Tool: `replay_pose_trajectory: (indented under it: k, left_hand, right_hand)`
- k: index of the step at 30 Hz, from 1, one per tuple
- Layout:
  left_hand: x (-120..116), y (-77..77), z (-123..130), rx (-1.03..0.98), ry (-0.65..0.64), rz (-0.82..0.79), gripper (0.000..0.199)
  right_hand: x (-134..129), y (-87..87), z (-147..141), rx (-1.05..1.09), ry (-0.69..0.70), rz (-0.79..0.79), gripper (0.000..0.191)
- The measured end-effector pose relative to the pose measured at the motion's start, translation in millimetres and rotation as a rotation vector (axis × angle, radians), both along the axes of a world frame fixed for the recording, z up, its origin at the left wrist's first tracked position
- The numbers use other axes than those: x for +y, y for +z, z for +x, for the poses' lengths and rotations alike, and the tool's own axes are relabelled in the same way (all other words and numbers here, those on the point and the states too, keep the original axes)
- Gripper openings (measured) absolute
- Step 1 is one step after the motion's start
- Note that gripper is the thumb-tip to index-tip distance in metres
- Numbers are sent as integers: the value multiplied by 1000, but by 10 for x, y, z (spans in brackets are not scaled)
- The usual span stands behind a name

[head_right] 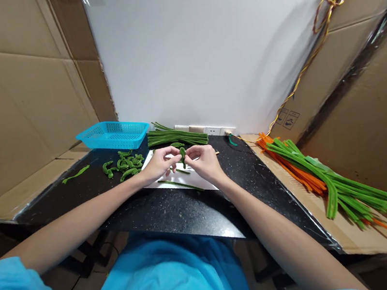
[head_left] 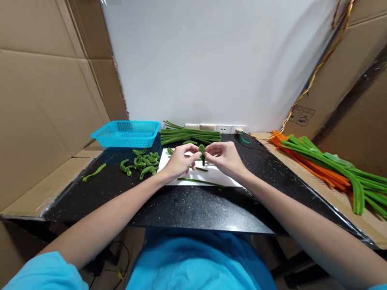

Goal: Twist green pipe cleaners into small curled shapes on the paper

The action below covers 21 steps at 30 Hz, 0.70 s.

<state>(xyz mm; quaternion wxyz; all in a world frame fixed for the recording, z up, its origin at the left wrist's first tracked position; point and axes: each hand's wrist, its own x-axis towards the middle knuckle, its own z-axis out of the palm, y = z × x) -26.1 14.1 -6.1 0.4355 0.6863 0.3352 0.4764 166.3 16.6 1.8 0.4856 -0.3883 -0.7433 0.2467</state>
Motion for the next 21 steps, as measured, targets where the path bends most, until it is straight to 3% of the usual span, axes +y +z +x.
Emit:
replay_pose_trajectory:
  k: [11,21]
  left_hand:
    - [-14,26,30,19,9,-54,13]
    - [-4,36,4,-5,29,-18,14]
  right_hand:
    - [-32,34,-39,62,-13,-98,22]
    - [-9,59,-16,216,108,-265,43]
